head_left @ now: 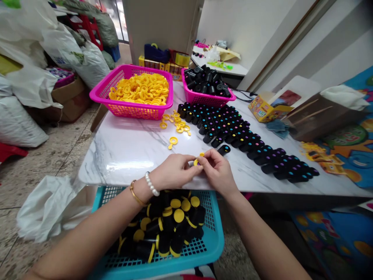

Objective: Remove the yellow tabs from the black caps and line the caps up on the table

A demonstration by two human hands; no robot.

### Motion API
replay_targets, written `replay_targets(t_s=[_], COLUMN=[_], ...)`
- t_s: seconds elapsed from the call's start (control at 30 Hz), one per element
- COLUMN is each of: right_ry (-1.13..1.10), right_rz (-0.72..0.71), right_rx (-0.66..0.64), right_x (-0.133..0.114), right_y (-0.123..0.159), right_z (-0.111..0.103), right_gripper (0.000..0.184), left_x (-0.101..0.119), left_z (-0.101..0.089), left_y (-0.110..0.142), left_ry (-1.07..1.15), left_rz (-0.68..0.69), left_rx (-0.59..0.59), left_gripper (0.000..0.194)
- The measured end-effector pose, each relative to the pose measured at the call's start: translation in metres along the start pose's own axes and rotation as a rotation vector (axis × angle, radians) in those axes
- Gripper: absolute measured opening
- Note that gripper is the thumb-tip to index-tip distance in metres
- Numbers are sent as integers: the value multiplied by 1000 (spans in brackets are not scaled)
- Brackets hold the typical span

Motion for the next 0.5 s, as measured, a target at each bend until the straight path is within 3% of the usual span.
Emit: replay_targets(t_s=[0.13,0.33,0.5], right_ry=[32,-180,-275], right_rz=[24,272,267], right_rx=[-19,-389,-343], right_x=[-2,8,11], right_y=[-1,-2,-2], right_z=[-4,6,3], right_gripper=[24,25,25], left_x=[-14,-21,-19], left_z=[14,19,21], left_y=[-4,-7,-5], left_ry=[369,450,582], left_rz=[-219,-293,-405], left_rx=[-92,-62,10], left_gripper=[48,42,39])
Point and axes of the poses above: each hand's wrist, its own y-axis away from the middle knuckle, its own z-axis out of the palm, x = y × z, the point moved 7 cm from there along -y, towards the middle knuckle, and after that the axes turned 8 degrees about z, right-handed, at the moved point
